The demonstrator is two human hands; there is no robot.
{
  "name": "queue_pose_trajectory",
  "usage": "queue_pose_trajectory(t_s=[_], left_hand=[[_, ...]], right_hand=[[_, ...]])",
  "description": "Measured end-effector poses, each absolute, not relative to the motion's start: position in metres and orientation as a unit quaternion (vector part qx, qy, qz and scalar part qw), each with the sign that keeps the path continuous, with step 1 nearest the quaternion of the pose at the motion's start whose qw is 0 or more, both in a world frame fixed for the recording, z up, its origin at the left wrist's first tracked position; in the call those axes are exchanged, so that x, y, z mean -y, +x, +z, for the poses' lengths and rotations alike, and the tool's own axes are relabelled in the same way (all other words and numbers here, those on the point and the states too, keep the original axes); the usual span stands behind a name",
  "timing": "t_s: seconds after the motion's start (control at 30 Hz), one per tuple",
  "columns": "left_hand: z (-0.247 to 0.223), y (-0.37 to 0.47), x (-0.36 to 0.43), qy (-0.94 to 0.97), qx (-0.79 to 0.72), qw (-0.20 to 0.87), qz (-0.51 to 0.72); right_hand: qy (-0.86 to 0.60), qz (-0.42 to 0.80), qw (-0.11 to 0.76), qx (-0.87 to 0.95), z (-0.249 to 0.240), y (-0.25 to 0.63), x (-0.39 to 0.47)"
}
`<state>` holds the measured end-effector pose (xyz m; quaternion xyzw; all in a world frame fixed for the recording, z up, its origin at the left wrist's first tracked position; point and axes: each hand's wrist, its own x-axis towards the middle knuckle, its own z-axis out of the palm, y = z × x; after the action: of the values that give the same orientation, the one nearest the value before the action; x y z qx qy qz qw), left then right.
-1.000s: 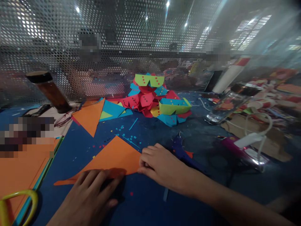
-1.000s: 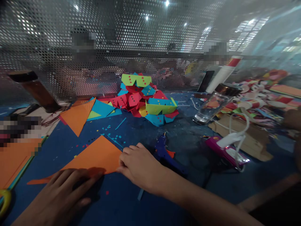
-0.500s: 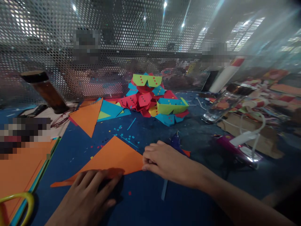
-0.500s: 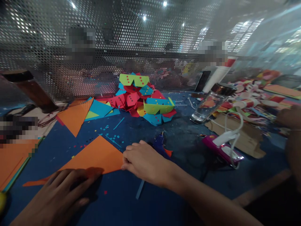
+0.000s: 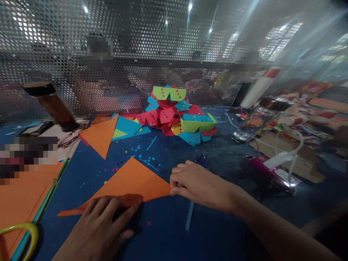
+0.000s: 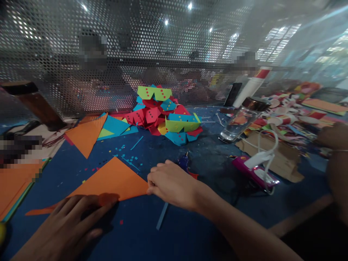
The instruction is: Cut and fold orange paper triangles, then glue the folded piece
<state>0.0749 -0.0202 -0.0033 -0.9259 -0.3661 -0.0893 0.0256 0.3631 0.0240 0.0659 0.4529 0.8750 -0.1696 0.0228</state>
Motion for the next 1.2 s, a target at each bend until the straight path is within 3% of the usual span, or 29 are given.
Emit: queue_pose_trajectory(t_s=[0.9, 1.1, 1.2], left_hand=[[-0.008, 0.074, 0.018, -0.930, 0.353, 0.044, -0.093], [-0.008, 0.072, 0.020, -0.927, 0.365, 0.025, -0.079], [-0.005, 0.077, 0.021, -0.923, 0.377, 0.022, -0.079]], right_hand=[[0.436, -0.070, 0.090, -0.893, 0.069, 0.380, -0.020], [0.441, -0.044, -0.015, -0.896, 0.084, 0.389, -0.008], [0.445, -0.094, -0.055, -0.889, 0.089, 0.377, -0.004]])
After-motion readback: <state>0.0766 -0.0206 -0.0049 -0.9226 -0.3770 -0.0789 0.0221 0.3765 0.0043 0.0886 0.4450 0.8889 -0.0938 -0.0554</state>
